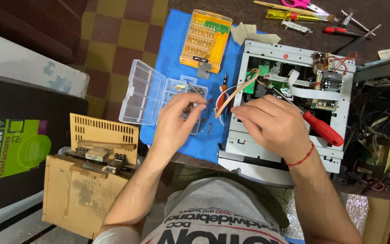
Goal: The person works on a disassembled electronic device, using a red-handled screwdriver to tighten screws on a small circuit board and then connecting a flat ribbon cable to the board. The workspace contains tools, screws, and other electronic components.
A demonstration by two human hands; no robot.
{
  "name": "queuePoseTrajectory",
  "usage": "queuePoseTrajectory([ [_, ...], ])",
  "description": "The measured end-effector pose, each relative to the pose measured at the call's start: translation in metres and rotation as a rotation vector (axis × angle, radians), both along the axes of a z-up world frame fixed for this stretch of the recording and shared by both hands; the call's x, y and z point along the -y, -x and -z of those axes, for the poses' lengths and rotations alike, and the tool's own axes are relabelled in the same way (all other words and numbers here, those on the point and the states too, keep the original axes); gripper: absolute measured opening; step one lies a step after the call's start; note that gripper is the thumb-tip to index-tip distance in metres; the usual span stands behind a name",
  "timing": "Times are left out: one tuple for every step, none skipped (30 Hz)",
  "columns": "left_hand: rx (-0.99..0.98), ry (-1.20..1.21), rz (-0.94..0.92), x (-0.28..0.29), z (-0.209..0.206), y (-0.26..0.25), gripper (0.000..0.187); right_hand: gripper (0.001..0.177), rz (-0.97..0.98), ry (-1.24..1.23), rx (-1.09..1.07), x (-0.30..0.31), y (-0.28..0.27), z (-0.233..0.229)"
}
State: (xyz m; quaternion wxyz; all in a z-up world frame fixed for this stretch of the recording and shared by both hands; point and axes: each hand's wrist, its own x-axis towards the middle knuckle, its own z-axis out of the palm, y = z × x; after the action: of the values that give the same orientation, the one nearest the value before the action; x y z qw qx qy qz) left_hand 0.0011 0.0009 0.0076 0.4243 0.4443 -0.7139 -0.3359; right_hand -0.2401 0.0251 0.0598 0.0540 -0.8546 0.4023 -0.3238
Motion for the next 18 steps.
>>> queuePoseTrajectory([
  [-0.001,0.001,0.000,-0.0010,0.0014,0.0012,0.013,0.006,0.000,0.001,-0.001,0.0000,-0.0005,-0.0007],
  [-0.055,-0.018,0.019,-0.0019,0.0027,0.0022,0.014,0.006,-0.003,-0.003,0.002,0.0001,-0.0012,-0.0014],
  [-0.109,-0.037,0.037,-0.0029,0.0041,0.0032,0.015,0.005,-0.006,-0.007,0.005,0.0003,-0.0019,-0.0021],
  [-0.110,-0.037,0.036,-0.0036,0.0049,0.0045,0.015,0.005,-0.007,-0.006,0.004,0.0003,-0.0023,-0.0020],
  [-0.073,-0.023,0.046,-0.0042,0.0055,0.0059,0.015,0.006,-0.012,-0.005,0.008,0.0003,-0.0027,-0.0020],
  [-0.036,-0.009,0.055,-0.0048,0.0062,0.0075,0.016,0.006,-0.016,-0.004,0.013,0.0002,-0.0029,-0.0021],
  [-0.036,-0.009,0.055,-0.0051,0.0051,0.0073,0.016,0.006,-0.016,-0.003,0.012,-0.0002,-0.0032,-0.0026],
  [0.073,0.054,0.046,-0.0053,0.0040,0.0073,0.018,0.006,-0.009,-0.010,0.008,-0.0005,-0.0033,-0.0030],
  [0.182,0.115,0.037,-0.0055,0.0030,0.0075,0.020,0.006,0.000,-0.017,0.004,-0.0010,-0.0033,-0.0034],
  [0.182,0.116,0.038,-0.0059,0.0055,0.0071,0.020,0.006,0.000,-0.017,0.004,-0.0009,-0.0026,-0.0030],
  [0.240,0.122,0.041,-0.0058,0.0078,0.0066,0.017,0.006,-0.004,-0.012,0.003,-0.0007,-0.0019,-0.0026],
  [0.297,0.129,0.044,-0.0056,0.0102,0.0062,0.014,0.005,-0.009,-0.007,0.002,-0.0004,-0.0013,-0.0022],
  [0.298,0.129,0.046,-0.0060,0.0098,0.0060,0.014,0.005,-0.007,-0.007,0.003,-0.0004,-0.0014,-0.0033],
  [0.305,0.126,0.045,-0.0063,0.0095,0.0056,0.014,0.005,-0.011,-0.006,0.002,-0.0004,-0.0017,-0.0043],
  [0.312,0.121,0.042,-0.0072,0.0093,0.0048,0.014,0.004,-0.018,-0.007,0.002,-0.0002,-0.0022,-0.0050],
  [0.313,0.119,0.042,-0.0079,0.0094,0.0041,0.014,0.004,-0.019,-0.009,0.003,-0.0007,-0.0022,-0.0042],
  [0.297,0.106,0.040,-0.0083,0.0093,0.0033,0.015,0.005,-0.016,-0.003,0.000,-0.0006,-0.0023,-0.0037],
  [0.281,0.093,0.039,-0.0087,0.0092,0.0025,0.016,0.006,-0.013,0.004,-0.004,-0.0005,-0.0024,-0.0033],
])
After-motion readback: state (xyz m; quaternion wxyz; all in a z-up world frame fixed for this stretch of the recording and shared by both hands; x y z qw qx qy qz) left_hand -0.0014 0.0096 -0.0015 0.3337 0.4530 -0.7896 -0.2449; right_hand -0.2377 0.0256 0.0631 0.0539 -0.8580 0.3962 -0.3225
